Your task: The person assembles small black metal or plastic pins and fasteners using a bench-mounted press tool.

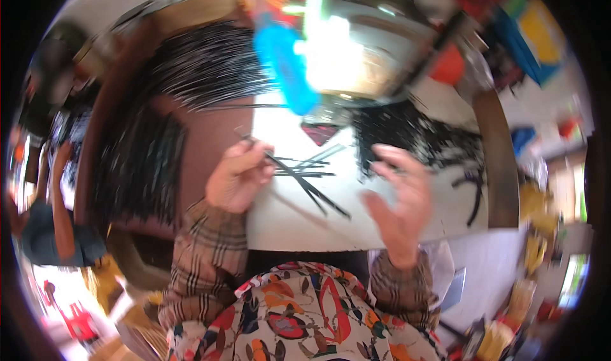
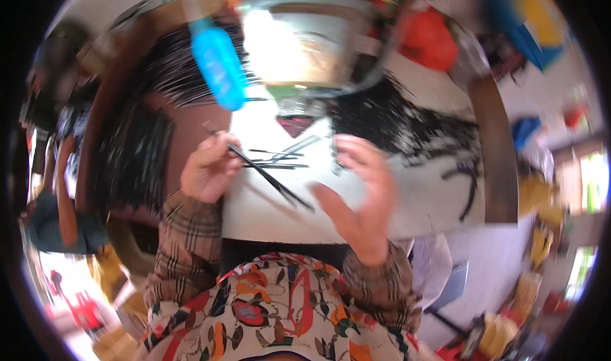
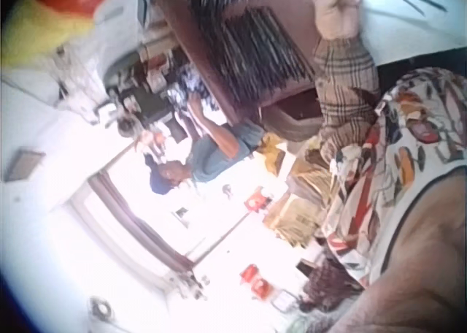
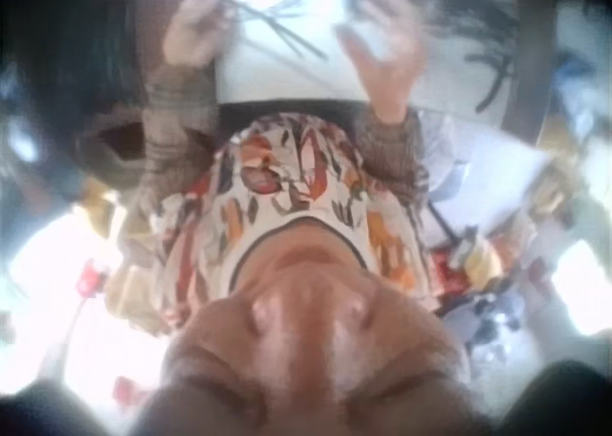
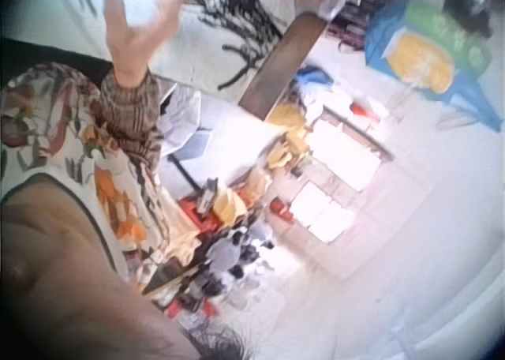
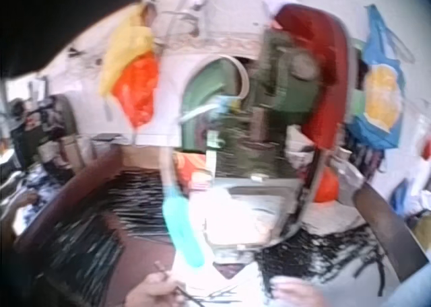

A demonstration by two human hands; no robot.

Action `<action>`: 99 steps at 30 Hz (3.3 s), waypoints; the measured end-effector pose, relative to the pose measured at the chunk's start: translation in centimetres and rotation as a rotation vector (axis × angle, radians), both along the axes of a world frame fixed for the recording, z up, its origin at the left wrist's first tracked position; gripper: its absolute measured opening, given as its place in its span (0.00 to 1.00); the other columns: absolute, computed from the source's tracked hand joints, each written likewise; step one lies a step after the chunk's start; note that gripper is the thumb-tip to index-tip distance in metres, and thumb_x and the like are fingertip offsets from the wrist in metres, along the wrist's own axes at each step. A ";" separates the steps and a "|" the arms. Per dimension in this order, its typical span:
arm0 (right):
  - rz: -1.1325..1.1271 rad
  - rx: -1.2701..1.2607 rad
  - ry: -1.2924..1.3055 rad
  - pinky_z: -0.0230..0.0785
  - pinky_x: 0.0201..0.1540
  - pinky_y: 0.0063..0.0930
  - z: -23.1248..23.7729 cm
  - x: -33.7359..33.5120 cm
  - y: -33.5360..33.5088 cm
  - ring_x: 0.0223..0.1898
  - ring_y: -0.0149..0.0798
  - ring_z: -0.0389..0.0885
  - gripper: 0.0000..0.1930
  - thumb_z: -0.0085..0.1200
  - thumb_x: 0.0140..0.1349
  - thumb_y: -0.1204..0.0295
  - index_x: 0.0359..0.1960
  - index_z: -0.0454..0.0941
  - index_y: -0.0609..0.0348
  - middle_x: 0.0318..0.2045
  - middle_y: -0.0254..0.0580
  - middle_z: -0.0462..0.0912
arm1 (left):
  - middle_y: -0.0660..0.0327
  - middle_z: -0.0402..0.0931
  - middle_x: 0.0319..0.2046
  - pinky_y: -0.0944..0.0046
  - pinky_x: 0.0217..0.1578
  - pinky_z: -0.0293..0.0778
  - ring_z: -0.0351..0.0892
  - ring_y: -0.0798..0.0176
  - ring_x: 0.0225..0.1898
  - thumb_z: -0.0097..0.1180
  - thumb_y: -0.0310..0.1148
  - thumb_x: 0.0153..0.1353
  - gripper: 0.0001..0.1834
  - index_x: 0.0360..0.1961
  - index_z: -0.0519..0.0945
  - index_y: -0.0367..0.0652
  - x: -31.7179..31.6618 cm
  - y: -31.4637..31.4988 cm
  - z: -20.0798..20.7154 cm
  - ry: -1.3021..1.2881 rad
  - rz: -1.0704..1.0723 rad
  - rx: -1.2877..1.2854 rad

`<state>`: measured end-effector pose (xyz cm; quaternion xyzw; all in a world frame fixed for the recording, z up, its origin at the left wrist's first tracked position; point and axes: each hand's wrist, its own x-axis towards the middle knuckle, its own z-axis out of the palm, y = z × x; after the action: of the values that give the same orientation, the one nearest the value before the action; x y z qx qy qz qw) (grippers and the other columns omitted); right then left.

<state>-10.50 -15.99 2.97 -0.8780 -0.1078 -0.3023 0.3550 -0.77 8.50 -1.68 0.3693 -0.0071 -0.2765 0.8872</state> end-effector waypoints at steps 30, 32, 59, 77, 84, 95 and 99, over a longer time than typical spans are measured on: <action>0.363 -0.106 -0.569 0.68 0.41 0.44 2.2 -4.4 1.9 0.36 0.50 0.74 0.12 0.43 0.61 0.74 0.44 0.74 0.63 0.37 0.47 0.76 | 0.62 0.71 0.31 0.72 0.35 0.70 0.73 0.71 0.31 0.55 0.29 0.58 0.31 0.62 0.60 0.31 -1.5 -3.5 0.4 -0.056 0.030 0.010; 0.175 -0.162 -0.175 0.68 0.38 0.44 0.2 -4.0 -0.3 0.31 0.52 0.74 0.15 0.53 0.50 0.79 0.42 0.75 0.64 0.32 0.49 0.77 | 0.62 0.70 0.27 0.71 0.31 0.66 0.70 0.70 0.26 0.53 0.21 0.48 0.40 0.64 0.52 0.27 -1.3 -4.2 0.4 0.005 0.069 0.018; -0.125 -0.427 0.319 0.70 0.42 0.33 -4.0 -2.7 -16.5 0.39 0.44 0.76 0.07 0.56 0.54 0.77 0.35 0.77 0.61 0.36 0.40 0.76 | 0.58 0.71 0.37 0.69 0.34 0.69 0.70 0.67 0.31 0.50 0.23 0.62 0.24 0.60 0.64 0.36 -1.8 -6.9 -0.2 0.027 -0.056 0.111; 0.109 0.504 0.400 0.70 0.28 0.18 -4.2 6.8 0.9 0.25 0.24 0.77 0.07 0.52 0.63 0.76 0.39 0.76 0.69 0.26 0.38 0.81 | 0.63 0.73 0.27 0.75 0.24 0.69 0.72 0.72 0.23 0.51 0.23 0.59 0.27 0.61 0.64 0.31 -0.8 -8.5 1.1 -0.142 -0.031 0.220; 0.064 0.751 0.398 0.69 0.26 0.18 -5.0 7.3 1.8 0.24 0.21 0.76 0.07 0.54 0.61 0.76 0.38 0.77 0.67 0.22 0.37 0.81 | 0.63 0.73 0.31 0.74 0.24 0.67 0.70 0.73 0.24 0.50 0.21 0.59 0.26 0.60 0.65 0.31 -0.4 -8.4 0.6 -0.103 -0.030 0.104; 0.143 0.975 0.508 0.64 0.21 0.15 -5.1 7.2 1.8 0.21 0.20 0.72 0.06 0.53 0.63 0.74 0.37 0.77 0.66 0.23 0.35 0.80 | 0.61 0.75 0.33 0.75 0.24 0.64 0.68 0.73 0.24 0.52 0.22 0.58 0.26 0.59 0.65 0.29 -0.4 -8.7 0.3 -0.085 -0.055 0.128; 0.162 0.998 0.494 0.60 0.19 0.13 -4.9 7.4 1.5 0.19 0.19 0.71 0.07 0.52 0.64 0.73 0.37 0.77 0.65 0.23 0.34 0.79 | 0.61 0.75 0.33 0.75 0.23 0.63 0.68 0.73 0.24 0.52 0.22 0.57 0.27 0.60 0.65 0.29 -0.4 -9.4 0.5 -0.108 -0.034 0.130</action>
<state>-3.14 -14.48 -1.90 -0.6373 0.0676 -0.0739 0.7641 -1.16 -0.93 -1.16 0.4403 -0.0434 -0.2711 0.8548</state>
